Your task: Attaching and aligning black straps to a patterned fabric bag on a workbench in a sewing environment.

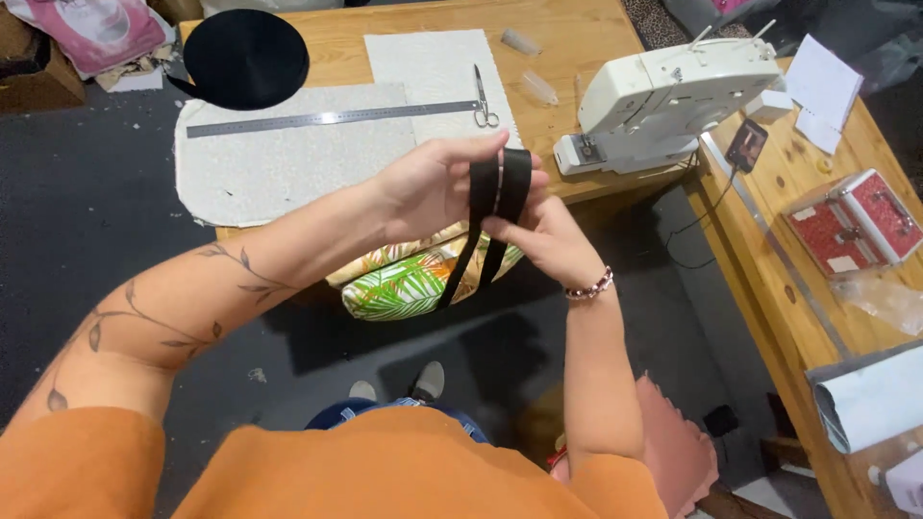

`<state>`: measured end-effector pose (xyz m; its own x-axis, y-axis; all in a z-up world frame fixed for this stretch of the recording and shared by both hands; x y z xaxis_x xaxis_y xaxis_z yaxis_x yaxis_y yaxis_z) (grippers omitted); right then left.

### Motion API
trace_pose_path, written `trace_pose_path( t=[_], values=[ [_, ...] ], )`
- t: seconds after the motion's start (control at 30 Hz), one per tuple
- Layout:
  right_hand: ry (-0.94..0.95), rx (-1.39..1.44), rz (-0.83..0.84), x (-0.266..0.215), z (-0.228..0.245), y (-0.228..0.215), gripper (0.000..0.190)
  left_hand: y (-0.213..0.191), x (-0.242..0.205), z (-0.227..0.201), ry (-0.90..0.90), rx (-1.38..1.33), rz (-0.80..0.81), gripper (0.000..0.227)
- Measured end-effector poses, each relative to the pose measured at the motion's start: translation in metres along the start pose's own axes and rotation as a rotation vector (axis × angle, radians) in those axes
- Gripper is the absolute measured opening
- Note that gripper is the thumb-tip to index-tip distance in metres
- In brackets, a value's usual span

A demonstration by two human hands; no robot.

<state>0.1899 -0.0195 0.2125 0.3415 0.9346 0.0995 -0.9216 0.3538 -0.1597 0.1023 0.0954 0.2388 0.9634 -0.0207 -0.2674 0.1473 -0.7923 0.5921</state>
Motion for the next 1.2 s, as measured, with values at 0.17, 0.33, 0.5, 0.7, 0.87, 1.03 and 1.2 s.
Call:
trace_pose_path(
  t=[0.17,0.33,0.5,0.7,0.87,1.03,1.2],
  values=[
    [0.03,-0.18,-0.138,-0.016,0.001,-0.01,0.033,0.018,-0.024,-0.027,-0.083,0.025,-0.034,0.066],
    [0.053,-0.049,-0.292,-0.046,-0.023,-0.017,0.035,0.032,-0.032,-0.052,-0.113,-0.073,-0.086,0.085],
    [0.151,0.011,-0.485,-0.087,-0.066,-0.016,0.03,0.042,-0.04,-0.067,-0.111,0.056,-0.186,0.072],
    [0.286,0.009,-0.57,-0.133,-0.087,-0.008,0.031,0.045,-0.037,-0.053,-0.131,0.051,-0.169,0.06],
    [0.175,-0.083,-0.684,-0.14,-0.049,-0.007,0.025,0.062,-0.041,-0.034,-0.1,-0.087,-0.239,0.05],
    [0.051,-0.229,-0.798,-0.144,-0.022,0.008,0.021,0.057,-0.008,0.005,0.066,-0.49,-0.181,0.058],
    [0.061,-0.131,-0.796,-0.155,-0.03,0.037,0.022,0.061,0.008,0.036,0.306,-0.653,-0.289,0.032]
  ],
)
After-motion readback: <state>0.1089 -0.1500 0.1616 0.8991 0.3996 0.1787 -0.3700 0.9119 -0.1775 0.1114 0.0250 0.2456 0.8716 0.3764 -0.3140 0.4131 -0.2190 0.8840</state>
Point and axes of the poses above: each hand's wrist, its own x-axis towards the middle knuckle, its own y-axis out of the palm, z = x × y, the point moved 4 cm from there along x, towards the middle knuckle
